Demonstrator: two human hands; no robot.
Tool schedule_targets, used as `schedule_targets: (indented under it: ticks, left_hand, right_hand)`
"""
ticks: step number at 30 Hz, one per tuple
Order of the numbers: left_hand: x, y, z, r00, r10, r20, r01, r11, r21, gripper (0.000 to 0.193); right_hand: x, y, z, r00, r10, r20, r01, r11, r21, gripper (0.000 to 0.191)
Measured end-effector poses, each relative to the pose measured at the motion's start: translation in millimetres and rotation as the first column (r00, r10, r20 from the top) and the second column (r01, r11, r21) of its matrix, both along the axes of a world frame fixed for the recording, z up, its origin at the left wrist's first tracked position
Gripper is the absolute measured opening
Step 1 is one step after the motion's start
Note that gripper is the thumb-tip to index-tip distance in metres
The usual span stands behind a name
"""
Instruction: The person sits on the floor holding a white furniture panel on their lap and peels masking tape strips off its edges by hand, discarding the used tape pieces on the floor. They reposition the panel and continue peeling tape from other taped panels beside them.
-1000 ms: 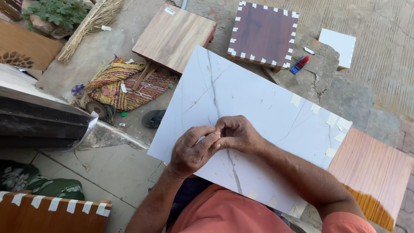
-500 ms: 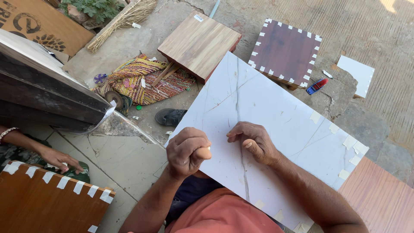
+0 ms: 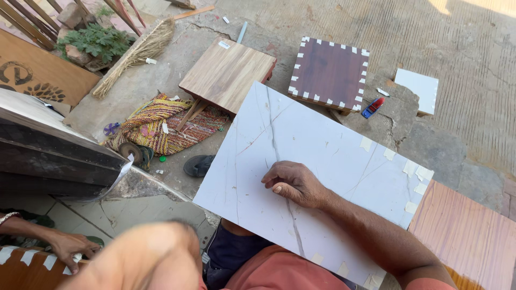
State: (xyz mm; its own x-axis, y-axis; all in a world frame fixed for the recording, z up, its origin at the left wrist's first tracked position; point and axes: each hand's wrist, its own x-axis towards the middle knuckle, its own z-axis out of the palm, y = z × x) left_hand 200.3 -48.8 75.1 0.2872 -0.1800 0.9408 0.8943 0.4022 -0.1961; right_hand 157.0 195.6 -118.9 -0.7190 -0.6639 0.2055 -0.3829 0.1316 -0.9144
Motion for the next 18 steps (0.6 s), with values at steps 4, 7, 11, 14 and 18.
schedule_targets:
  ticks: [4, 7, 11, 14, 18]
  left_hand:
    - [-137.8, -13.4, 3.8, 0.401, 0.767, 0.501, -0.384, 0.637, -0.668, 0.091]
    - [-163.8, -42.7, -48.3, 0.57, 0.548, 0.611, -0.269, 0.828, -0.492, 0.095]
    - [-116.9, -69.9, -132.4, 0.398, 0.346, 0.849, -0.124, 0.938, -0.324, 0.059]
    - [-73.3, -76.6, -183.3, 0.251, 0.183, 0.951, -0.026, 0.983, -0.182, 0.045]
    - [-7.0, -87.6, -250.5, 0.019, -0.232, 0.973, -0.088, 0.969, 0.232, 0.062]
  right_hand:
    - [-4.8, -3.2, 9.5, 1.0, -0.005, -0.023, 0.007, 0.998, 0.057, 0.057]
    - [-5.6, -3.2, 15.6, 0.989, 0.033, -0.144, -0.023, 0.997, 0.072, 0.044]
    - [-1.4, -3.7, 19.2, 1.0, 0.017, -0.025, -0.014, 0.994, 0.104, 0.041]
    - [-1.3, 4.1, 21.7, 0.994, 0.006, -0.11, 0.014, 0.984, 0.179, 0.04]
    - [-10.3, 44.5, 27.1, 0.926, -0.017, -0.377, 0.146, 0.938, 0.314, 0.045]
